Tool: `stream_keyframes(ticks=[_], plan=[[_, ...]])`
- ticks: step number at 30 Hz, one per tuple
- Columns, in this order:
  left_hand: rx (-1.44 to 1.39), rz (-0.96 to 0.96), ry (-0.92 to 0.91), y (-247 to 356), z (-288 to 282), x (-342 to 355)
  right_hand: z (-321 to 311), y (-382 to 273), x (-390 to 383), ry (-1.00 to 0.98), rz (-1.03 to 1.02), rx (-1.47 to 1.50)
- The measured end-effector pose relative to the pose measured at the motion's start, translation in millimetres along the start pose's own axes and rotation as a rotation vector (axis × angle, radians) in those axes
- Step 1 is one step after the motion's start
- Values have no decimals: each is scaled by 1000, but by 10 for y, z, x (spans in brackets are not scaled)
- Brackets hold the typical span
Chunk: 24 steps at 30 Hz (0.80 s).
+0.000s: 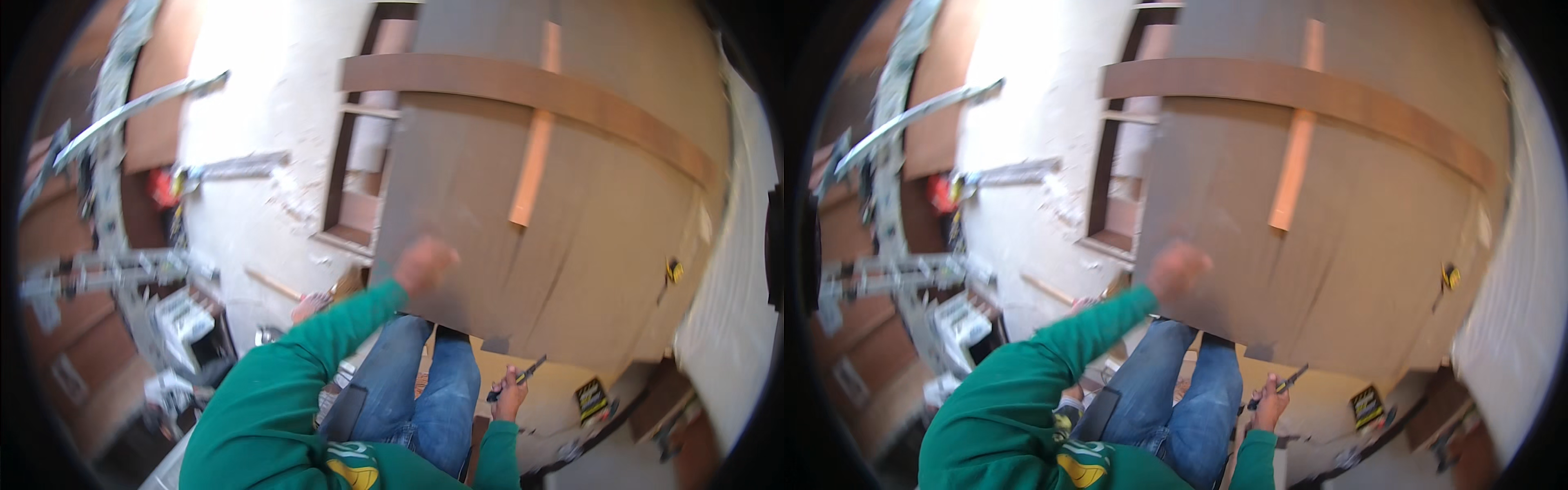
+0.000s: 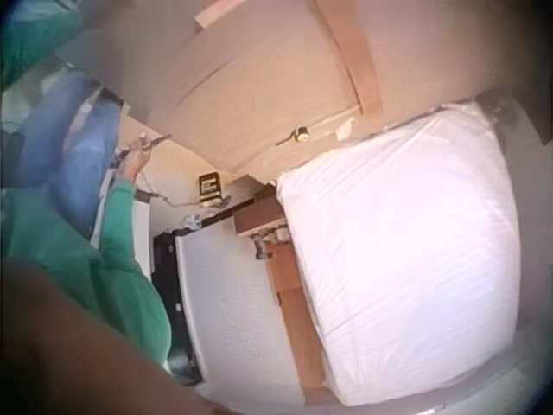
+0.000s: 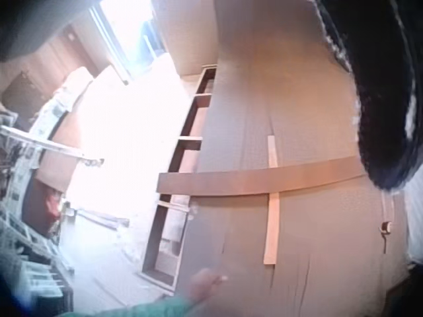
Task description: The person measures and marks a large sheet of plywood using a tape measure, pencil, and straight edge. They then use a utility knife to score and cut the plywood along the marked lines.
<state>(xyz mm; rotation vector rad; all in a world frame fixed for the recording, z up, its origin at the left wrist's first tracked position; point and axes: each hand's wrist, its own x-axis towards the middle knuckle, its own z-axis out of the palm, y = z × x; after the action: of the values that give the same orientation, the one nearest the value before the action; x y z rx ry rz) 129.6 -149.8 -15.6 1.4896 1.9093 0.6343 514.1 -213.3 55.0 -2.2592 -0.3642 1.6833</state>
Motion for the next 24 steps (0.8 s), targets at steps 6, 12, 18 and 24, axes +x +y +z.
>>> stream_keyframes(ticks=[6,12,18,24], plan=[[-365,-275,-196,1368,177,-1552,-359,-117,-35,51,-69,-314],[-260,-442,181,1729,-269,-1726,-950,-587,143,-121,-164,-510],[-131,-597,86,1719,-400,-2182,-1016,-1565,-115,-40,-69,-706],[-120,-622,54,1757,-33,-2459,-936,-1751,354,-234,-278,-795]])
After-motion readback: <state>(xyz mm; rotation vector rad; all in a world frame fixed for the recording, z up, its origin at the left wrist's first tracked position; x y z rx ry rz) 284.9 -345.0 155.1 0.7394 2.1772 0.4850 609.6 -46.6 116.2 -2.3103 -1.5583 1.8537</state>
